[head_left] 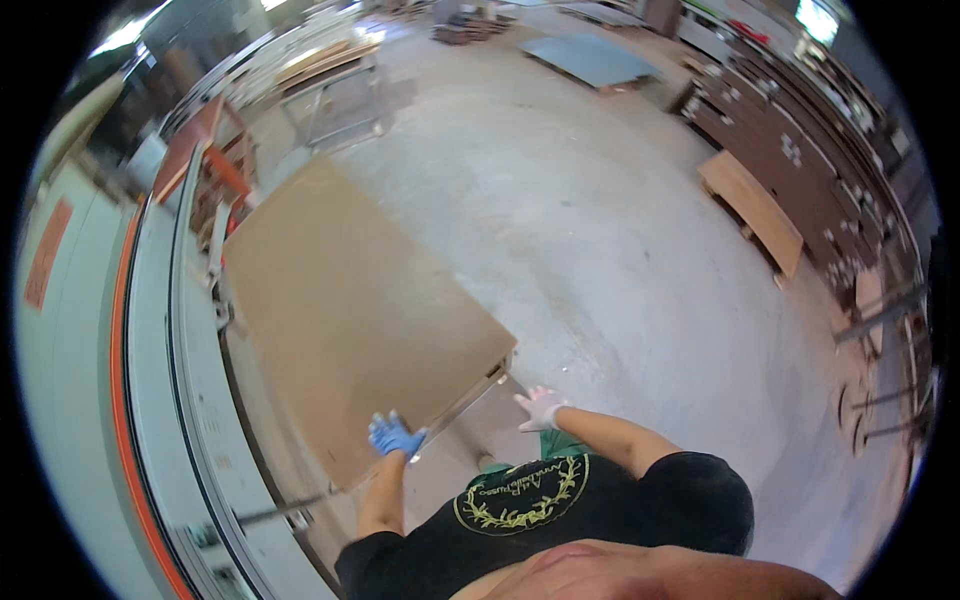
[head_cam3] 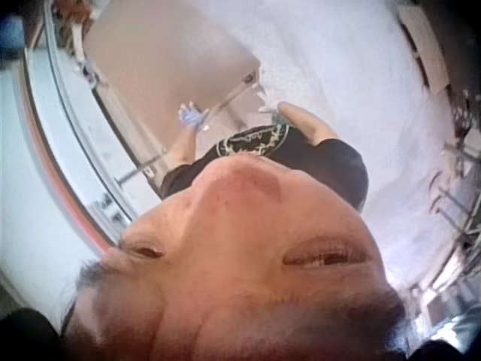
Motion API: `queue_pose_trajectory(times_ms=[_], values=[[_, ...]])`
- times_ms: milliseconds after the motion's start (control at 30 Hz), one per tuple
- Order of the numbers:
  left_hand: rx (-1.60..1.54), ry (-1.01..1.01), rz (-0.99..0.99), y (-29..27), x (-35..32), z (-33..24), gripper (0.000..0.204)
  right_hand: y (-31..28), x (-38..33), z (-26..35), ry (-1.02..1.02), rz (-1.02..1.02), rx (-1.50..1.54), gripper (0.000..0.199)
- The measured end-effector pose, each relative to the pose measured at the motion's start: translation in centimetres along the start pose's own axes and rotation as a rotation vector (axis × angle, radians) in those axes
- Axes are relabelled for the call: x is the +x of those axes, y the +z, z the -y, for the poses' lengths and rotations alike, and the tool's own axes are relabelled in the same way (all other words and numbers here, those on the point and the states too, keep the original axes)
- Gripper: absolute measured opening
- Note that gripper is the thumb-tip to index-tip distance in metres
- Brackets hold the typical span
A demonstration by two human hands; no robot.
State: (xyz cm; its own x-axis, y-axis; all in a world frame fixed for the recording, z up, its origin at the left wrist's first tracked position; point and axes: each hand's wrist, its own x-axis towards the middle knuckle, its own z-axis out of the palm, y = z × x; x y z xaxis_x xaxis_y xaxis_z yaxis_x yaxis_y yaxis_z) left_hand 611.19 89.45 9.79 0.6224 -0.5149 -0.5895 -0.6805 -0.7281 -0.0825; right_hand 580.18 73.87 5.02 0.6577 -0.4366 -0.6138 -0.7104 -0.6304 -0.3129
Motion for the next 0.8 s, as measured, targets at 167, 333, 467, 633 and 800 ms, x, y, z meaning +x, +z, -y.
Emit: queue_pose_trajectory(times_ms=[167, 333, 467, 633, 800], values=[[-0.308, -0.019, -0.041, -5.4, 9.5, -18.9, 0.103, -5.0, -3.1, -16.7, 0.342, 0.19, 0.33, 0.077], [-0.198, -0.188, 0.088, -9.5, 14.0, -27.1, 0.116, -7.2, -1.1, -33.3, 0.638, 0.039, 0.251, 0.075], [-0.22, -0.303, 0.142, -9.5, 20.7, -27.3, 0.115, -17.8, 4.6, -39.9, 0.464, 0.129, 0.16, 0.075], [-0.277, -0.29, 0.144, -13.6, 22.6, -27.8, 0.114, -27.3, 18.8, -43.9, 0.286, -0.052, 0.11, 0.071], [-0.333, -0.377, 0.134, -16.1, 25.6, -27.8, 0.111, -38.0, 28.2, -43.7, 0.225, -0.192, 0.229, 0.071]])
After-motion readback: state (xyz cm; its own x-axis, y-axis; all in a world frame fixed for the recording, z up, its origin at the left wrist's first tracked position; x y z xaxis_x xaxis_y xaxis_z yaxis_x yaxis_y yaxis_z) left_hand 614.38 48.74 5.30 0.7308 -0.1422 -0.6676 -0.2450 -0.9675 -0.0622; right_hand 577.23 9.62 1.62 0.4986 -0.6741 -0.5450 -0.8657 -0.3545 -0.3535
